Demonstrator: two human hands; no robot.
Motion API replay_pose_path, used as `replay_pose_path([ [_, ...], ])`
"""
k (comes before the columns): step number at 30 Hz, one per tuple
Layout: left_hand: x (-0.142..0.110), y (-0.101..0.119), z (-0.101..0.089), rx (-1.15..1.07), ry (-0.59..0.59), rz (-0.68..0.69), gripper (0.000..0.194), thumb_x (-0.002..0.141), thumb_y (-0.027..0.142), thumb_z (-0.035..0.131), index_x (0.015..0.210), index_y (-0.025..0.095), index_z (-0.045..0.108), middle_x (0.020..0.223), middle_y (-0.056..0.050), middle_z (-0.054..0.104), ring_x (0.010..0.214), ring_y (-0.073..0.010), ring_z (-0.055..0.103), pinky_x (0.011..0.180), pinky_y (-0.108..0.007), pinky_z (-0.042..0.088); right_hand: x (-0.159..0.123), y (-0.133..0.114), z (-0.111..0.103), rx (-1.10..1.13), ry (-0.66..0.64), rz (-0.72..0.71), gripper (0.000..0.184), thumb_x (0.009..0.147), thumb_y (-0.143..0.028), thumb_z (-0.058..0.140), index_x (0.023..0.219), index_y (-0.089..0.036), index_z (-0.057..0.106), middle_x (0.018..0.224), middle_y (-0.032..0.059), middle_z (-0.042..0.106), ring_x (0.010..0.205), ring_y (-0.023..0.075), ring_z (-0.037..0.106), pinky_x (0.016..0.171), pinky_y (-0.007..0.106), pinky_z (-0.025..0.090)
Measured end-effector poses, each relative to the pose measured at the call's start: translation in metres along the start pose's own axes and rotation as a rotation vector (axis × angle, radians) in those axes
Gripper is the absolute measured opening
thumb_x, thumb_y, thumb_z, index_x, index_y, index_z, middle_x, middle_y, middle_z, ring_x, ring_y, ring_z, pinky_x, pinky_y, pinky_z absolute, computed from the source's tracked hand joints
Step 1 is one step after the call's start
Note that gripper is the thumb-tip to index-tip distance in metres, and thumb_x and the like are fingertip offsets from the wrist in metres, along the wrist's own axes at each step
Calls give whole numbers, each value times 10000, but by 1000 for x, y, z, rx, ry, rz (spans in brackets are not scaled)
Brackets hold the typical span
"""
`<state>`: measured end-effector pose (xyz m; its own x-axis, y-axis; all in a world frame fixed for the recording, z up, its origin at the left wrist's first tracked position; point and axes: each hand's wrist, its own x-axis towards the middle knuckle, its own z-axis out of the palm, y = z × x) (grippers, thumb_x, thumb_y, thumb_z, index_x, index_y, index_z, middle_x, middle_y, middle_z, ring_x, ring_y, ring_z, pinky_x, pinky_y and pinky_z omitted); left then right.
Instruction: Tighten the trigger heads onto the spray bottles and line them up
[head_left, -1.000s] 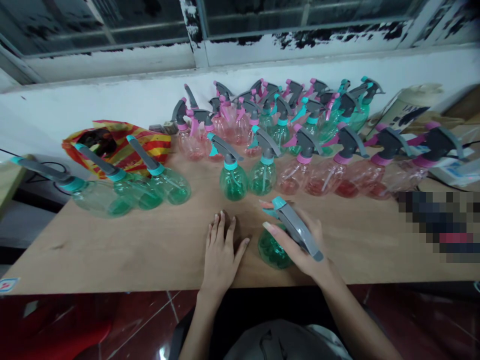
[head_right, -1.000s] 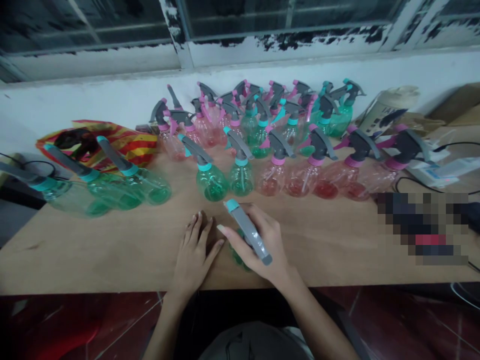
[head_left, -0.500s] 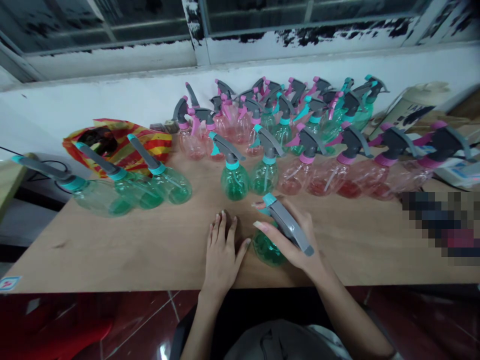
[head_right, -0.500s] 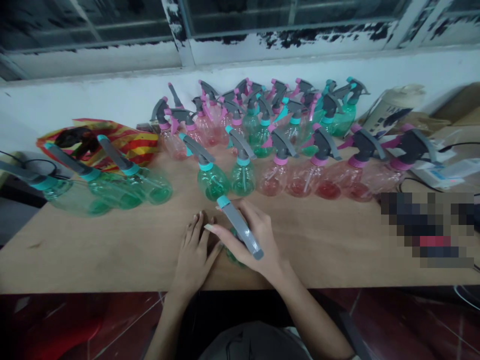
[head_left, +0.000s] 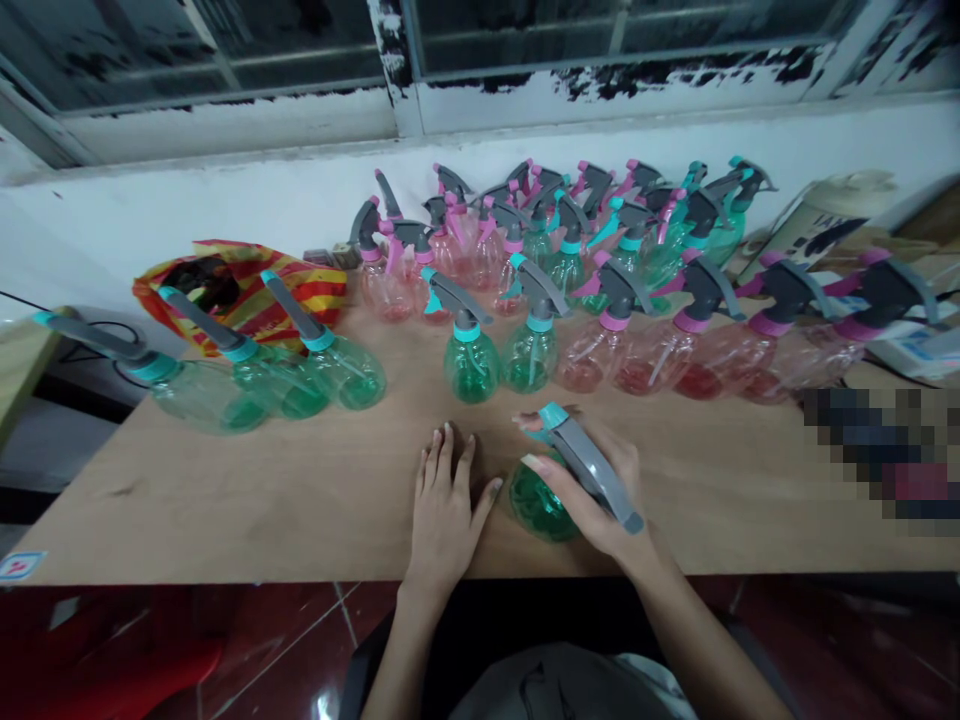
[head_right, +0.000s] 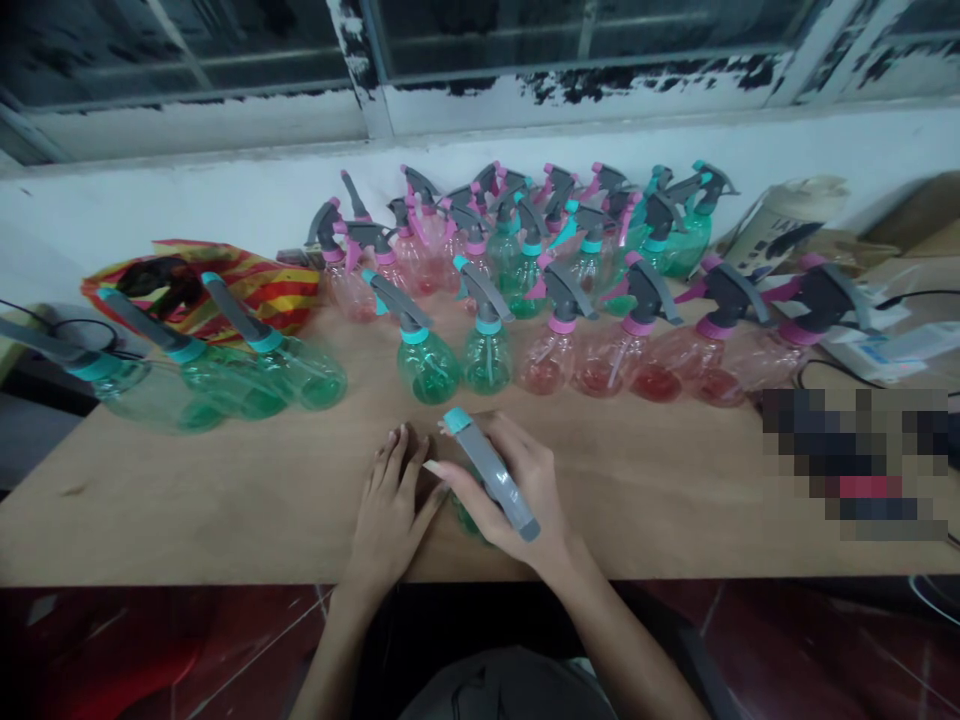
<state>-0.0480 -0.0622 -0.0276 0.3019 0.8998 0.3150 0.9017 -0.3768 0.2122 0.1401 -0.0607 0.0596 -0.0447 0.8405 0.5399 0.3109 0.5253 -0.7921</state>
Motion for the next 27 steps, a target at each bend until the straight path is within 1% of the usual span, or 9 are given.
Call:
replay_pose_path([
  [3,0,0,-1,-2,-4,-4,542,989,428,427,1426,112,371,1528,-226,335,1444,-329,243,1125,-546,296,-4,1,0,-11,7,32,239,865,-222,620,1103,-247,621,978,47,708,1025,229,674,885,377,539],
  [8,0,-1,0,-2,-1,7,535,991,421,423,1421,105,385,1529,-230,331,1443,-331,244,1122,-548,300,-4,4,3,-12,6,85,266,858,-252,638,1124,-259,629,950,51,708,1029,252,676,906,412,544],
  [13,0,0,1,5,7,0,547,984,414,447,1423,93,392,1533,-227,324,1443,-325,247,1130,-538,286,-3,3,4,-17,24,71,227,855,-266,639,1082,-252,639,930,47,709,1028,250,679,908,402,542],
  [17,0,0,0,13,-2,7,538,989,405,436,1413,75,398,1529,-248,318,1443,-338,240,1125,-544,289,-3,3,3,5,15,77,189,851,-255,643,1039,-244,642,932,47,708,1027,242,679,922,383,537],
  [20,0,0,-1,-3,-2,4,538,989,411,436,1430,110,370,1535,-231,319,1446,-327,233,1121,-549,293,-3,4,2,12,-7,88,200,856,-263,641,1055,-246,637,995,52,713,1013,236,681,950,401,525],
  [23,0,0,0,-16,2,-6,545,984,423,443,1445,148,349,1537,-210,329,1446,-318,238,1116,-554,301,-3,5,2,19,-29,89,260,862,-267,634,1121,-255,630,1072,65,712,1033,244,676,939,419,533],
  [25,0,0,0,-13,5,-7,542,984,423,444,1436,134,365,1532,-217,333,1444,-323,243,1116,-549,303,-2,5,2,21,-28,83,281,859,-260,636,1140,-256,624,1098,72,711,1044,245,675,913,411,546],
  [27,0,0,0,-9,6,-4,537,985,416,442,1423,112,383,1528,-229,335,1441,-328,250,1116,-546,305,-1,4,2,21,-16,87,256,849,-258,649,1104,-254,630,1076,70,716,1028,245,682,872,399,563],
])
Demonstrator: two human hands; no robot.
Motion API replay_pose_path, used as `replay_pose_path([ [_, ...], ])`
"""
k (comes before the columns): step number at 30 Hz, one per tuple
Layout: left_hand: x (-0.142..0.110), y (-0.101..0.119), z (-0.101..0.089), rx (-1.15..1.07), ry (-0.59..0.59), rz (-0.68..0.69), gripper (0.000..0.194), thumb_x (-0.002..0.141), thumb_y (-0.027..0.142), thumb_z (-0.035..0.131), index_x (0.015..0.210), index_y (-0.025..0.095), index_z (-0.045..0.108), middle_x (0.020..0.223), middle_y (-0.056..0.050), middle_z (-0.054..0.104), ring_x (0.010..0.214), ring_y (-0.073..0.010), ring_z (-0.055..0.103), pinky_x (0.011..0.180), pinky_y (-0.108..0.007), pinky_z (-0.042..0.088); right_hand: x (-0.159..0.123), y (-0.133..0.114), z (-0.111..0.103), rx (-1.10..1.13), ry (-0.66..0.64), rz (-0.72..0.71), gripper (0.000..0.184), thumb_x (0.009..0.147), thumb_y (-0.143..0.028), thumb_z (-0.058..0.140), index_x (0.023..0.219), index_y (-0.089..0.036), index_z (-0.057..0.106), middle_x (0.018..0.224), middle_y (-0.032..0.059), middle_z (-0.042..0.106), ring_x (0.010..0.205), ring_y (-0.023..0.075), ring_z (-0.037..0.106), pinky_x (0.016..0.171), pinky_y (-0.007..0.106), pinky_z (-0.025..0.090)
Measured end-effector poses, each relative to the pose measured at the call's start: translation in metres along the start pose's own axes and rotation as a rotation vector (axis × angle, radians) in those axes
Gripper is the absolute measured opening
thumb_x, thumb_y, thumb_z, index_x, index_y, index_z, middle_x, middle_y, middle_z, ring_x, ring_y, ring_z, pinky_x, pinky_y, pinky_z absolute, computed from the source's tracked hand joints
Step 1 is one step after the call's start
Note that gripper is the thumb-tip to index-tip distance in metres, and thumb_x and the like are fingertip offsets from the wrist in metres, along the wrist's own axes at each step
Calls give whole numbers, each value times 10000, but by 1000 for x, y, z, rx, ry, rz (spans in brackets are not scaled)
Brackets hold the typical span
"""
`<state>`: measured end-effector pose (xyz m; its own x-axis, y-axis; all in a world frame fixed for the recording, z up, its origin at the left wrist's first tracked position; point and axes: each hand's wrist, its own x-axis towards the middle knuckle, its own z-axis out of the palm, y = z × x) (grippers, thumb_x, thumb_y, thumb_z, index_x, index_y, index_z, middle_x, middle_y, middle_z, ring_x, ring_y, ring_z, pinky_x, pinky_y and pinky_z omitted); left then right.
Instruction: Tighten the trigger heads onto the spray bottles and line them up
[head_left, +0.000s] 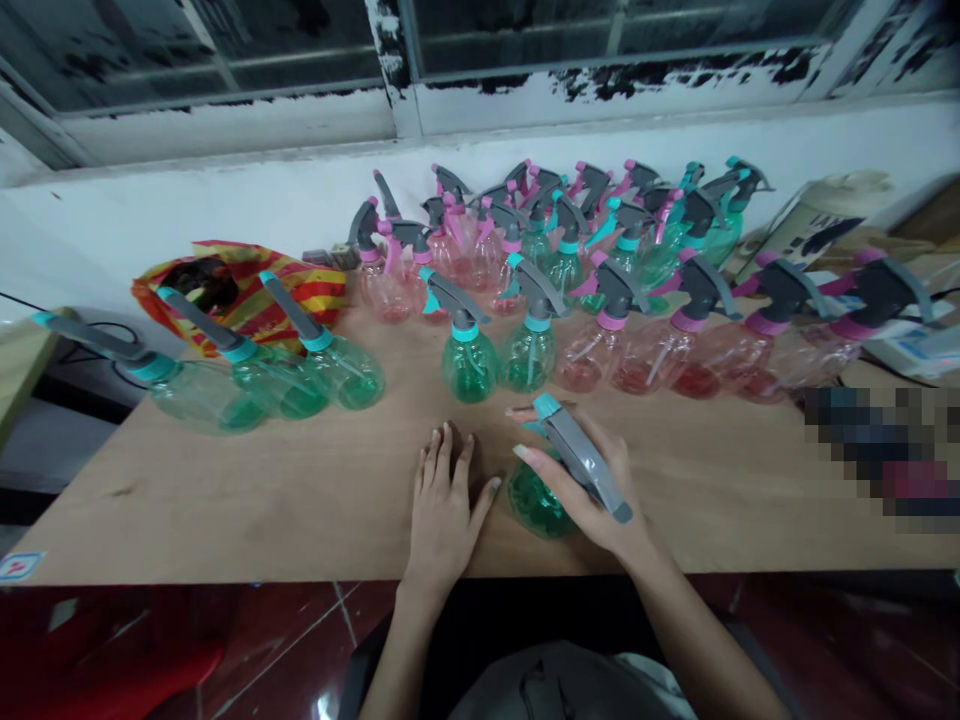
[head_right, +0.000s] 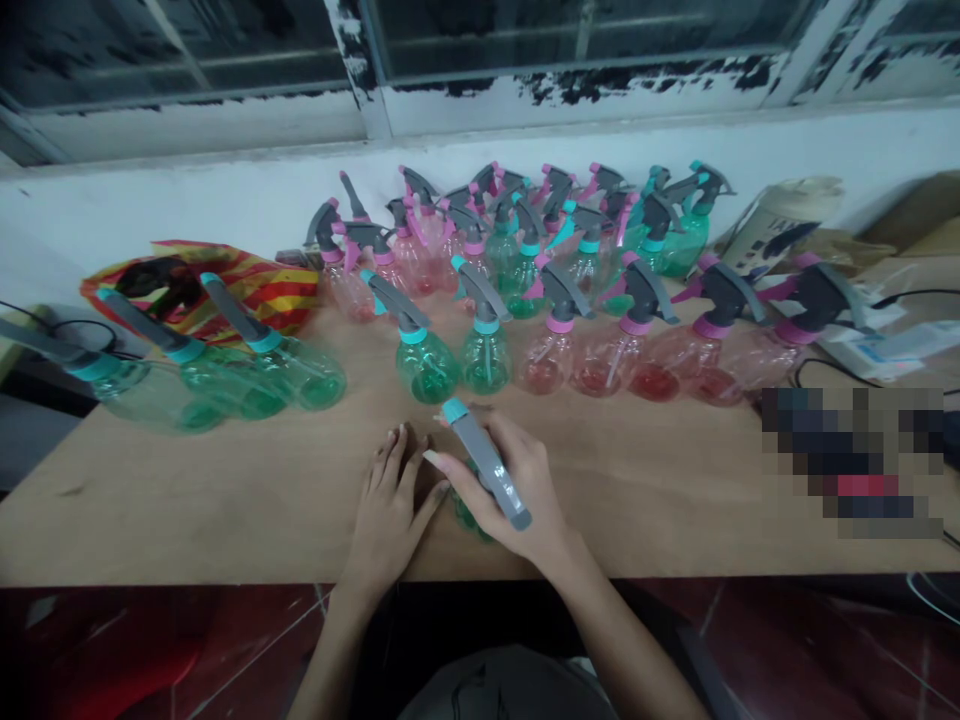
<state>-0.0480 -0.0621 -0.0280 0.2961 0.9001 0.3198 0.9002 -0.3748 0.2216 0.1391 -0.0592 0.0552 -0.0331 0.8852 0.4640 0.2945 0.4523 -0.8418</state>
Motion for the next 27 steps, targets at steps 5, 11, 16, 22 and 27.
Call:
replay_pose_path([
  [5,0,-1,0,-6,4,-1,549,984,418,443,1445,135,350,1528,-214,344,1443,-323,247,1113,-550,310,1,0,2,-25,38,25,108,829,-269,675,926,-234,642,855,24,716,807,203,714,730,331,584],
  [11,1,0,-2,6,-10,3,546,988,419,433,1423,93,392,1529,-232,328,1443,-331,245,1128,-533,292,1,1,0,-45,34,-23,72,848,-291,661,890,-232,659,833,15,725,771,186,708,700,304,566],
  [16,1,0,-1,4,-12,5,537,992,425,414,1421,102,390,1524,-228,342,1443,-328,245,1126,-546,291,-1,1,-5,-12,-44,-16,256,839,-284,676,1089,-243,641,1043,61,726,1036,245,679,892,388,542],
  [22,1,0,-2,-7,-15,4,537,996,441,393,1434,133,359,1528,-205,347,1453,-315,220,1129,-551,288,-2,2,-7,-29,-73,11,327,823,-314,694,1136,-250,628,925,45,709,989,246,682,867,384,551],
  [27,1,0,-2,0,-12,4,538,996,433,401,1430,117,369,1530,-207,343,1451,-314,226,1135,-539,282,-1,1,-7,-33,-66,-3,337,805,-314,711,1125,-246,633,957,52,720,1044,255,670,882,385,548],
])
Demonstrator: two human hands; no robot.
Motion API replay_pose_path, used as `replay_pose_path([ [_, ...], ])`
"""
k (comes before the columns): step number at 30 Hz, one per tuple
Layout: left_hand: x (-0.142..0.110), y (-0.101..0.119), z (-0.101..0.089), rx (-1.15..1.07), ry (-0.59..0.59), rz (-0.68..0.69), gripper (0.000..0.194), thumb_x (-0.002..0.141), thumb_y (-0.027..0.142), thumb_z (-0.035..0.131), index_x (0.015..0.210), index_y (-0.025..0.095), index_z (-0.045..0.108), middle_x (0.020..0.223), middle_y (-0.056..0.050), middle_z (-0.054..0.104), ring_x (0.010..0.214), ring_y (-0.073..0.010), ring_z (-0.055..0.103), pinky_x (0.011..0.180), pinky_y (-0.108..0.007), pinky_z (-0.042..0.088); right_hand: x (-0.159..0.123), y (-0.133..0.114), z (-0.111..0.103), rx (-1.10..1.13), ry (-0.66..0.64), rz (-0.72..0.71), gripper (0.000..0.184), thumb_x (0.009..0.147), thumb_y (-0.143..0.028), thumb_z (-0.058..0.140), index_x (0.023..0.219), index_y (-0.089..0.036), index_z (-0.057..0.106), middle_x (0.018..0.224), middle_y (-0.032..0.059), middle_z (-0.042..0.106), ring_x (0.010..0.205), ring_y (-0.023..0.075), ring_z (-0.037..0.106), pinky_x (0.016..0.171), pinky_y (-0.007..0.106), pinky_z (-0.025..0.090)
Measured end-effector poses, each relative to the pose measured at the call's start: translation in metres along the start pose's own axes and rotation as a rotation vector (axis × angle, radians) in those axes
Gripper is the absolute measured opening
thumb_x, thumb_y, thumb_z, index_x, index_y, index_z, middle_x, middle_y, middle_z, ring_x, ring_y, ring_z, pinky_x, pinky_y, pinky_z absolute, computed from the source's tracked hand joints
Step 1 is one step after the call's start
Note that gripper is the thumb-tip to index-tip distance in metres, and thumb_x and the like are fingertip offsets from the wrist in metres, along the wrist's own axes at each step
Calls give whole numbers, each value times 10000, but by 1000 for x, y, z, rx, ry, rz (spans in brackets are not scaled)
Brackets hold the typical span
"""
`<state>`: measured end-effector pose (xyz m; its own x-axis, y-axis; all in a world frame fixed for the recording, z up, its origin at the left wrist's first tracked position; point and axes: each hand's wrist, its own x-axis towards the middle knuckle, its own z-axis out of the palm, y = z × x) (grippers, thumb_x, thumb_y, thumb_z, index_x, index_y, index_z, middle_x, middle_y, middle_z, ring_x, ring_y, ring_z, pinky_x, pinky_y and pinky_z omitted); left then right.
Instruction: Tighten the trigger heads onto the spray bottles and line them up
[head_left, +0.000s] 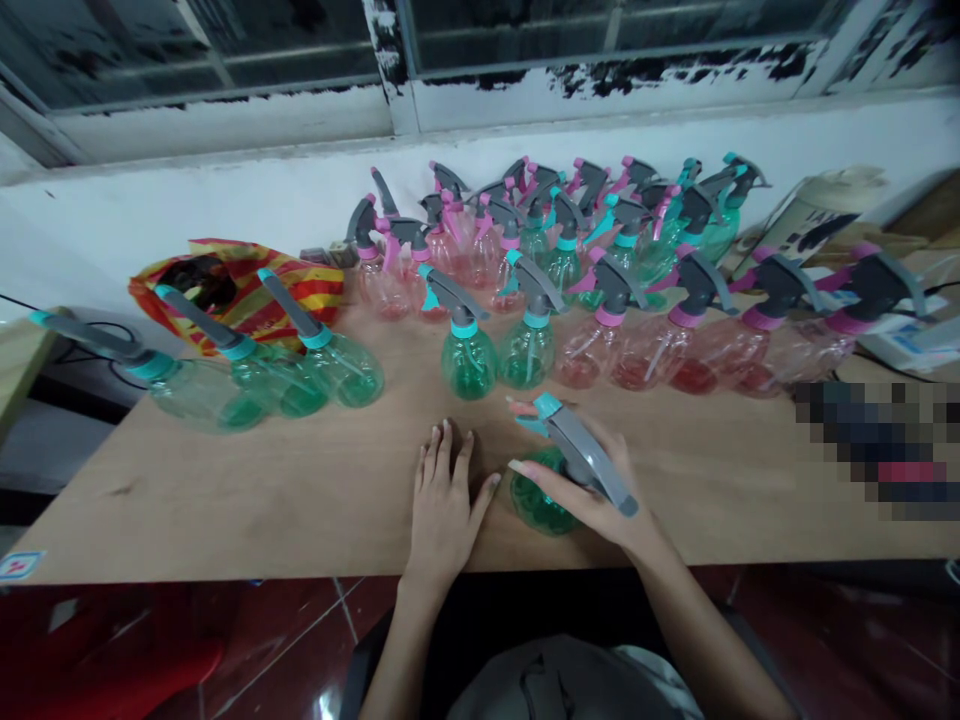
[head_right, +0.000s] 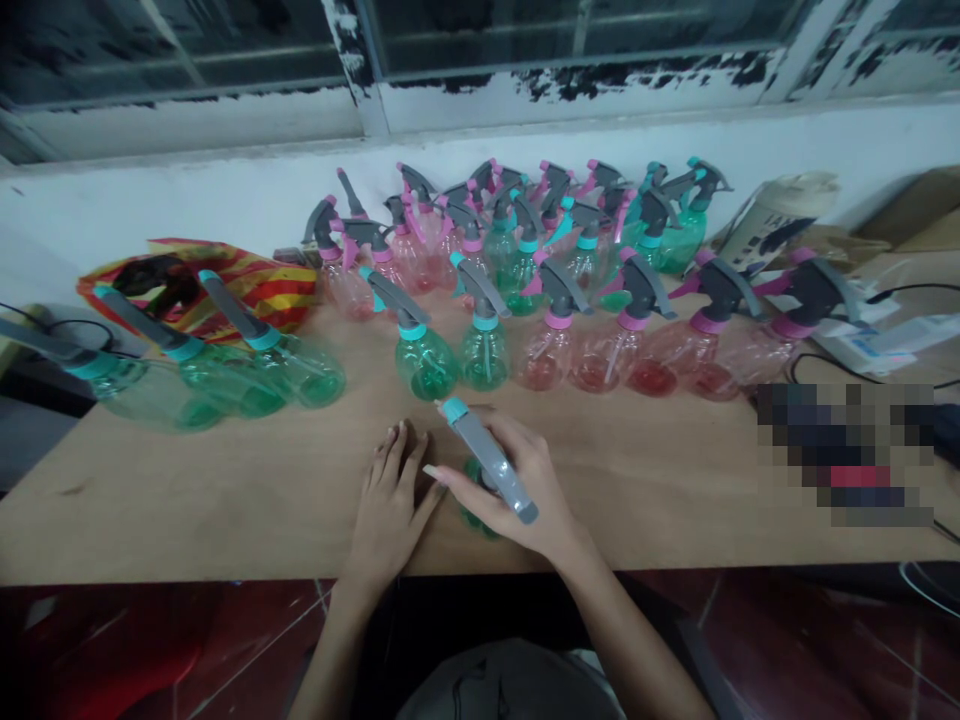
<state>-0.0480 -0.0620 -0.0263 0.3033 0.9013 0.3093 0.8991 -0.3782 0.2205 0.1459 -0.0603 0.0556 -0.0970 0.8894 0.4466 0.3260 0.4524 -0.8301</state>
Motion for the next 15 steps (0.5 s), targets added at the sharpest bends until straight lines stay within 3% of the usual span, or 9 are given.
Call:
replay_pose_path([
  [6,0,1,-1,14,-10,-1,543,996,427,404,1419,88,391,1519,-225,350,1444,-335,238,1132,-537,283,-1,2,4,15,23,2,334,798,-290,720,1119,-265,628,1104,55,712,1051,239,671,883,373,553],
  [12,-1,1,0,18,-8,-8,544,988,423,430,1419,94,396,1529,-223,332,1446,-329,237,1137,-527,279,2,3,9,-17,106,14,78,817,-236,695,871,-244,640,844,-3,710,776,175,702,707,297,559],
  [15,-1,0,1,10,5,-7,544,981,419,452,1418,100,400,1532,-217,332,1445,-320,242,1141,-516,276,3,3,10,-25,120,16,58,827,-247,688,831,-238,631,777,-17,691,722,161,688,669,281,547],
])
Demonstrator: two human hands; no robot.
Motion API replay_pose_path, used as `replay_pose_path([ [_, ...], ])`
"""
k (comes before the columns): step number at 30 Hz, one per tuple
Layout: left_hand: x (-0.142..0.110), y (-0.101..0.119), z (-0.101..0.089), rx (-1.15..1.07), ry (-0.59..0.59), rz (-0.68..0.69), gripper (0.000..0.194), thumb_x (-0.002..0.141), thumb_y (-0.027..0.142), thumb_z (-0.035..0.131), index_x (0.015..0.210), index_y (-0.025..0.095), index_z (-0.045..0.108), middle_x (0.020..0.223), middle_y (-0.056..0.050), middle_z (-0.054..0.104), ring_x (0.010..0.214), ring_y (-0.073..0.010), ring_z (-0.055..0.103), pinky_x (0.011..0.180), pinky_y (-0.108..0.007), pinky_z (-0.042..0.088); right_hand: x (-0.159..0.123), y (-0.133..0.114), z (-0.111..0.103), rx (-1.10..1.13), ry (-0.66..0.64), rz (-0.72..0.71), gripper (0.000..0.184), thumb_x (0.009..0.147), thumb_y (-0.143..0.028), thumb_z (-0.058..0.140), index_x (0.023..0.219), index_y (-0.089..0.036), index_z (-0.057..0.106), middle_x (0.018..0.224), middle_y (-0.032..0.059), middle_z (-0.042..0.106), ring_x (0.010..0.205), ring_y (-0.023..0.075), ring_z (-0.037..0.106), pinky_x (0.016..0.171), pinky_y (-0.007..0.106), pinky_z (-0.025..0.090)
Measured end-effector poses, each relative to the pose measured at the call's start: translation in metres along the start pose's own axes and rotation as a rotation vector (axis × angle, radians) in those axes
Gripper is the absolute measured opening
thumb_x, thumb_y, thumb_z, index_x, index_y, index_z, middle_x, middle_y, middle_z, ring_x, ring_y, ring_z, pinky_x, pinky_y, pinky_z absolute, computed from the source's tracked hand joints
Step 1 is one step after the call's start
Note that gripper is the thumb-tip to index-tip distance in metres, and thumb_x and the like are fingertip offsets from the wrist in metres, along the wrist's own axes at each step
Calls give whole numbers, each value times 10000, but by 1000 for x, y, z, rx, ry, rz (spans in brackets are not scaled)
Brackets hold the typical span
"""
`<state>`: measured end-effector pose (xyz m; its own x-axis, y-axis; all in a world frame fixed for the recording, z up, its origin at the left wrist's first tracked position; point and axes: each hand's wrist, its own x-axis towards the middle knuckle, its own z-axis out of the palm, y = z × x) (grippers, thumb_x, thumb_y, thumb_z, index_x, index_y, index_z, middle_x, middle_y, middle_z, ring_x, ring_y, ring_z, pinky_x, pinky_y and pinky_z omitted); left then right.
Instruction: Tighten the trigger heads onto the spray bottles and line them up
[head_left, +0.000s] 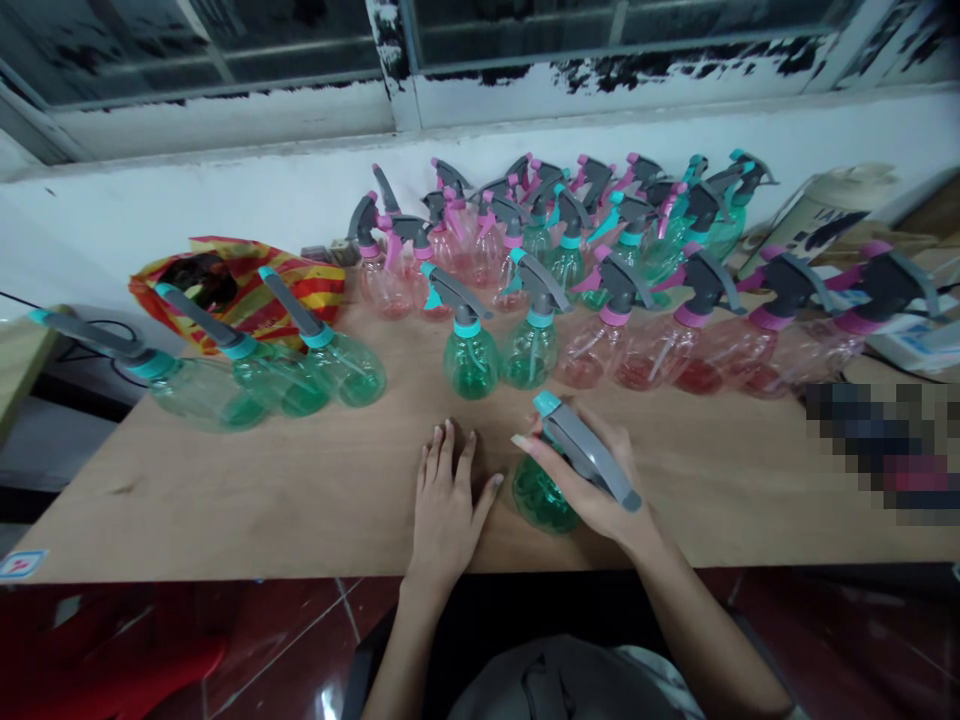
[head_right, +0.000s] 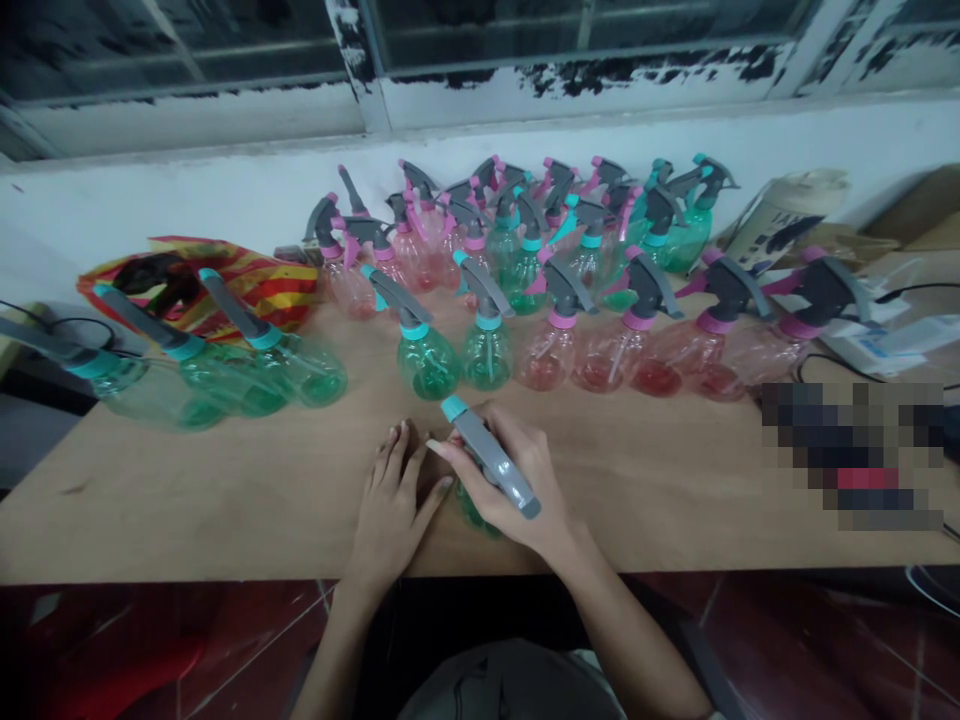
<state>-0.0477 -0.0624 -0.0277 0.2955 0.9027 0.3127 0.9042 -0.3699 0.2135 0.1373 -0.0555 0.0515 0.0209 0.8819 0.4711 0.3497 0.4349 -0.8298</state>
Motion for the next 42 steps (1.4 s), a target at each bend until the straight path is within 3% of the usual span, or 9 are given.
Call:
replay_pose_path([
  [6,1,0,-1,-6,-3,10,543,982,417,443,1406,77,414,1520,-241,341,1439,-340,252,1125,-542,288,-1,-2,-5,65,-72,-15,259,819,-226,693,1073,-246,644,1065,42,721,1013,217,685,850,332,553],
  [12,1,0,-2,-17,-13,8,546,985,418,437,1415,84,395,1523,-239,337,1444,-335,239,1123,-551,283,-1,-3,-10,20,-115,-13,360,816,-260,697,1170,-246,630,1170,62,702,1110,241,651,942,367,523],
  [14,1,0,-2,-21,-11,6,547,983,415,444,1417,85,394,1525,-237,335,1445,-333,237,1127,-547,278,-1,-1,-10,30,-126,-12,368,820,-277,691,1182,-250,626,1152,63,702,1085,241,658,946,380,521],
  [19,1,0,0,-38,2,8,544,980,420,448,1414,96,402,1523,-236,339,1440,-336,251,1116,-557,295,-4,3,-8,6,-130,23,246,823,-310,682,1056,-241,645,819,27,682,859,225,683,876,391,547],
  [21,1,0,0,-34,2,7,544,982,420,444,1414,92,402,1524,-240,334,1439,-340,250,1112,-560,298,-5,4,-7,-1,-132,29,208,823,-310,681,1014,-239,641,790,22,664,810,216,672,852,385,552],
  [27,0,0,0,-40,15,5,548,981,426,446,1421,104,391,1530,-224,332,1445,-326,241,1122,-547,285,-3,5,-5,-50,-109,-2,232,821,-313,680,1040,-244,653,821,24,689,785,219,683,792,383,557],
  [34,0,0,1,-31,13,15,549,983,427,438,1409,83,411,1519,-237,345,1442,-337,244,1124,-552,283,1,1,-1,-13,-94,-91,342,818,-234,687,1151,-260,617,1153,60,698,1064,237,666,902,375,538],
  [39,-1,-1,1,-28,12,25,559,985,422,430,1418,70,392,1517,-254,338,1437,-351,253,1110,-563,307,8,-1,4,-10,-87,-70,133,813,-236,701,928,-244,633,868,-7,705,764,163,694,698,297,553],
  [42,-1,-1,1,-33,14,17,547,991,409,413,1432,88,372,1519,-239,343,1442,-339,243,1112,-563,305,11,-2,7,-18,-66,-77,79,826,-239,689,831,-232,610,751,-33,663,683,138,659,659,278,527],
])
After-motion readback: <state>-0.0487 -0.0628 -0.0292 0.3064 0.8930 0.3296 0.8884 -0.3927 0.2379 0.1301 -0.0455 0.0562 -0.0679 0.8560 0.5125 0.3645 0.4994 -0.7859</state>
